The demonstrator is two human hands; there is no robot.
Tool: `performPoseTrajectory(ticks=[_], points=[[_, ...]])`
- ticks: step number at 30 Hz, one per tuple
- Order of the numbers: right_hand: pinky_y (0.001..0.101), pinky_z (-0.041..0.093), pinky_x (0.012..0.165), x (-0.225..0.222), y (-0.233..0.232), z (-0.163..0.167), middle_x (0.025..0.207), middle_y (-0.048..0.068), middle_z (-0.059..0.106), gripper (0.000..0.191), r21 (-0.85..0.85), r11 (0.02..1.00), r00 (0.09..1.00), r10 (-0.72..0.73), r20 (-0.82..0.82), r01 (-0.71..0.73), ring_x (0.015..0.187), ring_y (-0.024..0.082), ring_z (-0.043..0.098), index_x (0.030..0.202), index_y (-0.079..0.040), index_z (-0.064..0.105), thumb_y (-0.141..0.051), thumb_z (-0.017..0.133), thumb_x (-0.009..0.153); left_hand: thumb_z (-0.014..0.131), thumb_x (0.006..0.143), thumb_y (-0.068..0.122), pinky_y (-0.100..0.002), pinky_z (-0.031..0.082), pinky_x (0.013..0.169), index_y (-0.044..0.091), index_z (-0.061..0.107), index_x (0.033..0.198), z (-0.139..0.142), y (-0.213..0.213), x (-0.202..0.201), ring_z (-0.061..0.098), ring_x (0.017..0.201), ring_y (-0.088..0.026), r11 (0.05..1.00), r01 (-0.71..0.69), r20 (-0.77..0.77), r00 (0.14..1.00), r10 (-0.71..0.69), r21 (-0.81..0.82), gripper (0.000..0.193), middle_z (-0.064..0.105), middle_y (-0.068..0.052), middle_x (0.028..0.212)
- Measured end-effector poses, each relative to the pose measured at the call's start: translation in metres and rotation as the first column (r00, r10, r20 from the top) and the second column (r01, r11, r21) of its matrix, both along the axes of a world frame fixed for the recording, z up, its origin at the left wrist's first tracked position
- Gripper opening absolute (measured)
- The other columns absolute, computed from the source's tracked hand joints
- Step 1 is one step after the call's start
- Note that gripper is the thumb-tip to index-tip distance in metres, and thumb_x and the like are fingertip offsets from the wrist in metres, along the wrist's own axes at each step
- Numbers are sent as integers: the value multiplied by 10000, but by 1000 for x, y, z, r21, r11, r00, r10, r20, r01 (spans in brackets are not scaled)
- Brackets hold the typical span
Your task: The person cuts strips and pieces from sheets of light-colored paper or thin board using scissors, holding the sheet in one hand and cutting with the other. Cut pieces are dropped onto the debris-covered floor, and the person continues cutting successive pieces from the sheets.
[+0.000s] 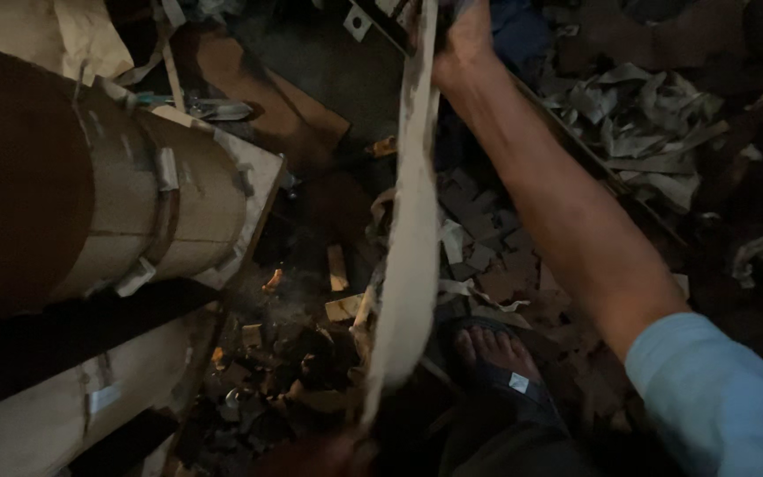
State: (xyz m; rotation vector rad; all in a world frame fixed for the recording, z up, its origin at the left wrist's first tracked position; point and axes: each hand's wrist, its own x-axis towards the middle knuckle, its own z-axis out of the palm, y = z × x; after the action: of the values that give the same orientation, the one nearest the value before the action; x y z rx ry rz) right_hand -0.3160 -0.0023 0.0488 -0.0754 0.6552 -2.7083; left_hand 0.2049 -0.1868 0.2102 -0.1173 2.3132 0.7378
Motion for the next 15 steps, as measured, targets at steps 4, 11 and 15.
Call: performPoseTrajectory(ticks=[4, 11, 15], points=[[598, 570, 1011, 23, 23, 2, 1203, 106, 638, 388, 200, 978, 996, 48, 69, -61, 1061, 316, 643, 1406, -143, 610, -376, 681, 1105, 585, 898, 325, -440, 577, 658, 78, 734, 1306, 46, -52, -42, 754, 769, -287, 919, 241, -496, 784, -374, -311, 500, 774, -190, 1032], [625, 480, 1027, 111, 134, 106, 1290, 22, 621, 462, 425, 888, 980, 200, -16, -174, 1131, 278, 622, 1352, -223, 594, -499, 608, 981, 498, 1116, 345, -518, 523, 619, 32, 713, 834, 0, -86, -178, 648, 633, -397, 851, -154, -300, 954, -4, -502, 473, 640, -219, 708], [608, 484, 972, 187, 210, 131, 1303, 8, 626, 513, 663, 726, 982, 109, 154, -185, 1135, 266, 639, 1361, -199, 559, -528, 561, 968, 500, 1140, 361, -529, 426, 555, -56, 605, 763, -87, -99, -216, 525, 560, -353, 895, -438, -398, 838, 373, -82, 572, 519, -189, 615]])
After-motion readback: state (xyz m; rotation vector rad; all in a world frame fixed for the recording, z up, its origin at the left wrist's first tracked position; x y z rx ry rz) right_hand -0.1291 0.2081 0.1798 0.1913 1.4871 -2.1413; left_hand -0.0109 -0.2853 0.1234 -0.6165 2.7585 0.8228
